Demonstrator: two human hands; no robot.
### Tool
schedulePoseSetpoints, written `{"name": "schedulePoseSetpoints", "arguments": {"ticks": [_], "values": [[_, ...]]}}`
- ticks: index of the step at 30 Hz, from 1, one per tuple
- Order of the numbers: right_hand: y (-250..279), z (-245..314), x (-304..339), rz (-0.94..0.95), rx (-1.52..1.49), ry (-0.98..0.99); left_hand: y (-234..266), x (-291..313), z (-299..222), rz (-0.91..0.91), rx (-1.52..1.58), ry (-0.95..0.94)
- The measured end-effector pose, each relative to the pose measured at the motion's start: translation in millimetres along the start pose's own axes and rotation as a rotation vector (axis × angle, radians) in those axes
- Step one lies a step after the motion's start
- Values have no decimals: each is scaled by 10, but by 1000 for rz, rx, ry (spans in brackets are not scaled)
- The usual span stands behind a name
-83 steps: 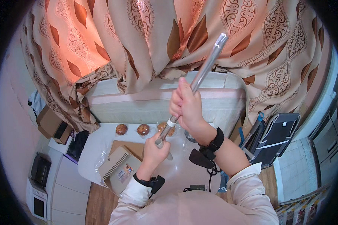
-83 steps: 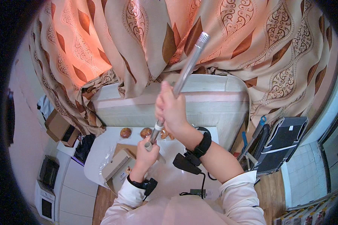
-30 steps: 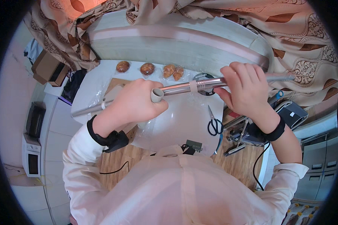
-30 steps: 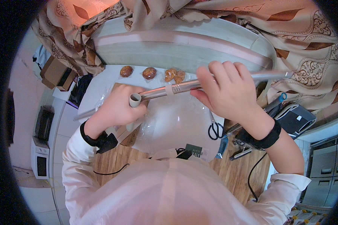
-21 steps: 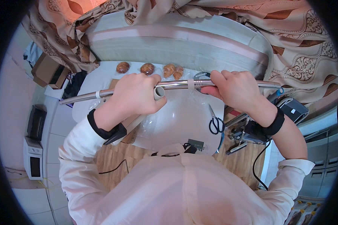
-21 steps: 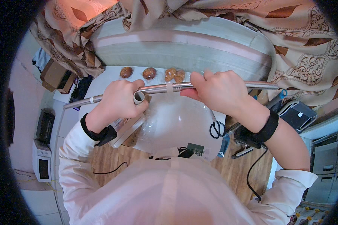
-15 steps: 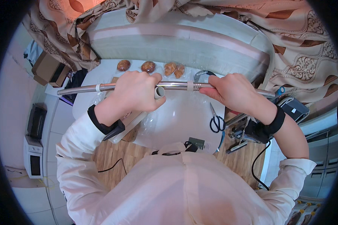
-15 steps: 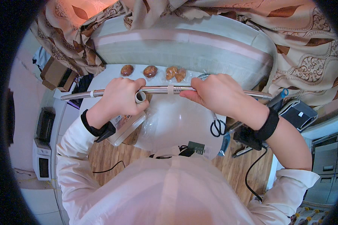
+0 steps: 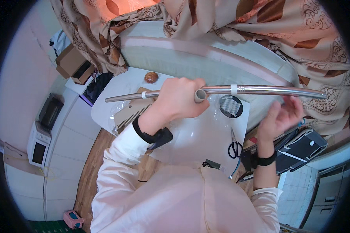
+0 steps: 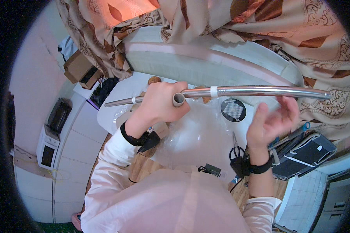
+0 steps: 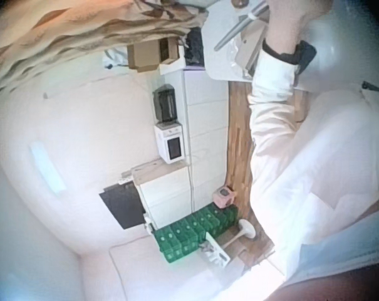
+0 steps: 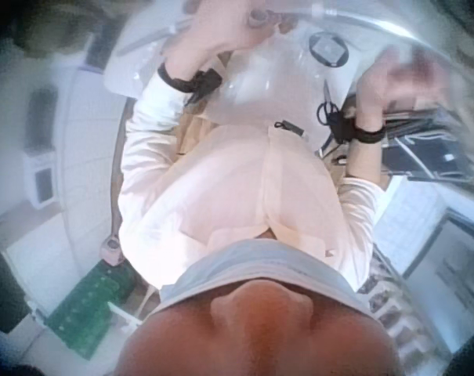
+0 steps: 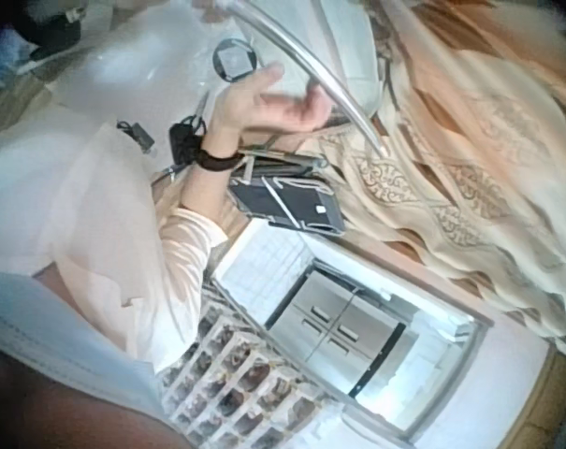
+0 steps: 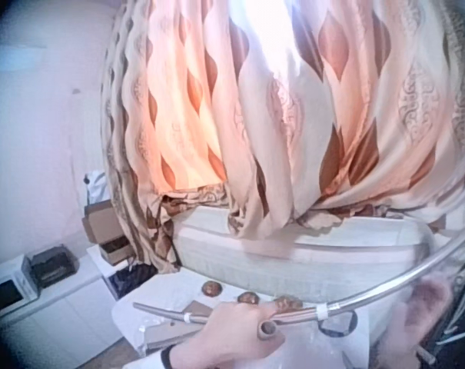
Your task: The person connects the sections of a metal broom handle, attaches a broom head to the handle, and then inserts the handle into a plastic dustpan.
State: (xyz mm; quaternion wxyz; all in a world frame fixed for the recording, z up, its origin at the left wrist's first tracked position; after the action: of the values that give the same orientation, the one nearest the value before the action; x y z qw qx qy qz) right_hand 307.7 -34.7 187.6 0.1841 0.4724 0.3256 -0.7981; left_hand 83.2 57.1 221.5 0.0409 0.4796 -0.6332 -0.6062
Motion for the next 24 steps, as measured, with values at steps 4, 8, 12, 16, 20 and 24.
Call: {"name": "schedulePoseSetpoints", "arguments": {"ticks": [4, 8, 12, 16, 20, 24], "values": [[-409, 14, 16, 73, -451, -427, -124, -103, -114, -42, 48, 38], [-712, 180, -184, -28, -637, -642, -243, -191, -254, -67, 214, -8], [-742, 102, -559, 106, -836, -632, -262, -267, -192, -362, 469, -320], [-499, 268, -1034, 189, -846, -578, -46, -52, 124, -232, 1314, 130], [-353, 434, -972, 472, -577, -708, 212, 233, 95, -50, 890, 338], [-442, 466, -448, 926, -86, -723, 385, 549, 251, -182, 972, 119]]}}
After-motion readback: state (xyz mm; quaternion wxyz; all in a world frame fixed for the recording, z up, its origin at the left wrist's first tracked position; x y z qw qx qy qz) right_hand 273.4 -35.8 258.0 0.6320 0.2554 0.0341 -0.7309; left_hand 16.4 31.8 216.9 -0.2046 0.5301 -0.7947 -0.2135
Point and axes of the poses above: each hand's wrist, its own x-axis away from the middle knuckle, its own y-axis out of the back of the hand, z = x × y, the point moved 3 cm from there along -x, towards the middle knuckle, and after that the axes turned 9 degrees about -z, right-handed, at the moved point
